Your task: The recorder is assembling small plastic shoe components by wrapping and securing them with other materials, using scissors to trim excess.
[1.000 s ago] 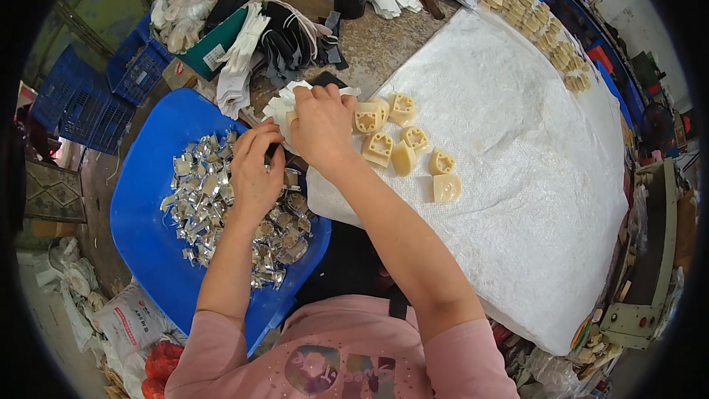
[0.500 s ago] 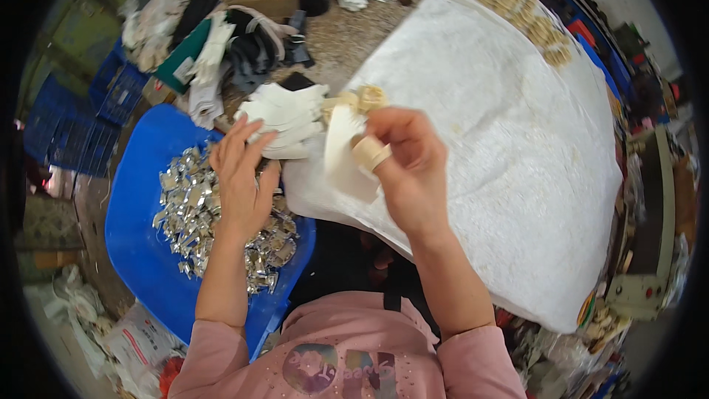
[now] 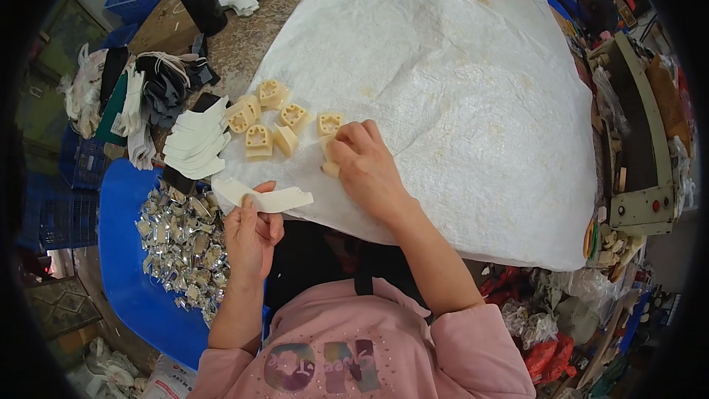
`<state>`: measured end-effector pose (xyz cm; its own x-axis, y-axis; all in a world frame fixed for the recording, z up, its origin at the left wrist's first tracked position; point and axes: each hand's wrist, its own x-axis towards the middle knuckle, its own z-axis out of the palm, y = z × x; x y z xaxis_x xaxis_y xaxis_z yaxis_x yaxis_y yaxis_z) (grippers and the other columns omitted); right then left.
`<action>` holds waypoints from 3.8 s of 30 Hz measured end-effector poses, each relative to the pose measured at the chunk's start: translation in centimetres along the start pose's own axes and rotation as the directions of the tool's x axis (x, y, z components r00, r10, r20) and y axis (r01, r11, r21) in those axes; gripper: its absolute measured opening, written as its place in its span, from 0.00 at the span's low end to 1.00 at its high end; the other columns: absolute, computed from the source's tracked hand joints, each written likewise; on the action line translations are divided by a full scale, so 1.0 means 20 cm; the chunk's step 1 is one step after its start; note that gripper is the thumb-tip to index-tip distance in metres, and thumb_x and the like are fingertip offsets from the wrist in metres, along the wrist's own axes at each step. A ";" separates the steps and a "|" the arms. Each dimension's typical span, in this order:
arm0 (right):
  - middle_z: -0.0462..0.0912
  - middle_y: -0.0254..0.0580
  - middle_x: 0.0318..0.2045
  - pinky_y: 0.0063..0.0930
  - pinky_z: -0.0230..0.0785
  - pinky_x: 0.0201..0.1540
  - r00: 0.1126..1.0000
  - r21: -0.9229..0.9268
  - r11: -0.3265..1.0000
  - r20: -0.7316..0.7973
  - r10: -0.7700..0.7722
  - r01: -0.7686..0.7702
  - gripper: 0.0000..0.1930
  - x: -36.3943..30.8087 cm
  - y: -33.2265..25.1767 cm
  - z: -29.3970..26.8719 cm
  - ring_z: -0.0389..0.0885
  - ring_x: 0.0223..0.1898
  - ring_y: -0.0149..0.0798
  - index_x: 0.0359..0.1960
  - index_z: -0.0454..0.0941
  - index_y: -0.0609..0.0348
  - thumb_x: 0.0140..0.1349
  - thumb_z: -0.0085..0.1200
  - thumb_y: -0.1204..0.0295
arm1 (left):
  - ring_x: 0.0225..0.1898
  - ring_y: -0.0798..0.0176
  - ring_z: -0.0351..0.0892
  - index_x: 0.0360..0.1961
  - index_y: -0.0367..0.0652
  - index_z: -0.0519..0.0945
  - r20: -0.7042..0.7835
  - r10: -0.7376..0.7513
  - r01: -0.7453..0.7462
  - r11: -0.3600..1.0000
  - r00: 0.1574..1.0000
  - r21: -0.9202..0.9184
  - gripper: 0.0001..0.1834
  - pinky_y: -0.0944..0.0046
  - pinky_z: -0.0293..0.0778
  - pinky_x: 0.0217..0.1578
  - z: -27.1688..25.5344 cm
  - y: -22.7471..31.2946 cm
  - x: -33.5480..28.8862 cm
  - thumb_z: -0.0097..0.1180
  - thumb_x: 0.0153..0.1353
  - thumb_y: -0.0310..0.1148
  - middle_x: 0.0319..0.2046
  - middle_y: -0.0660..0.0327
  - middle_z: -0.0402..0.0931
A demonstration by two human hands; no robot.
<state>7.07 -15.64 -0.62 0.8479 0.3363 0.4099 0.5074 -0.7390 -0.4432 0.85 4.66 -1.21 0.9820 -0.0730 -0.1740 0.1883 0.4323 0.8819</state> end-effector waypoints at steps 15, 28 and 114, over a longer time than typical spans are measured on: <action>0.69 0.45 0.43 0.36 0.62 0.47 0.969 0.162 0.956 0.049 0.241 -0.246 0.21 -0.13 -0.08 -0.03 0.70 0.37 0.45 0.41 0.76 0.60 0.41 0.49 0.86 | 0.27 0.64 0.70 0.57 0.30 0.66 0.004 -0.043 0.043 0.959 0.999 -0.279 0.20 0.67 0.67 0.27 0.02 0.01 -0.04 0.37 0.68 0.32 0.27 0.53 0.74; 0.72 0.49 0.37 0.36 0.69 0.42 0.977 0.129 0.968 0.025 0.212 -0.213 0.24 -0.15 -0.10 -0.10 0.72 0.40 0.50 0.45 0.75 0.62 0.41 0.45 0.89 | 0.28 0.67 0.72 0.56 0.29 0.65 -0.007 -0.001 0.000 0.970 1.000 -0.242 0.22 0.68 0.68 0.29 -0.01 0.02 -0.06 0.32 0.72 0.37 0.27 0.54 0.74; 0.68 0.37 0.27 0.36 0.49 0.40 0.990 0.497 0.866 0.090 -0.105 0.047 0.15 -0.16 -0.31 -0.06 0.67 0.33 0.41 0.30 0.73 0.56 0.38 0.54 0.85 | 0.26 0.59 0.67 0.29 0.35 0.79 0.380 0.527 -0.621 0.417 0.760 0.664 0.06 0.64 0.66 0.26 0.06 0.07 -0.09 0.62 0.51 0.24 0.22 0.59 0.72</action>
<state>0.93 -12.83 1.80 0.8002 0.4633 0.3809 0.5559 -0.3343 -0.7611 -0.54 4.41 0.90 0.8501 -0.1694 0.4986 -0.5237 -0.3712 0.7668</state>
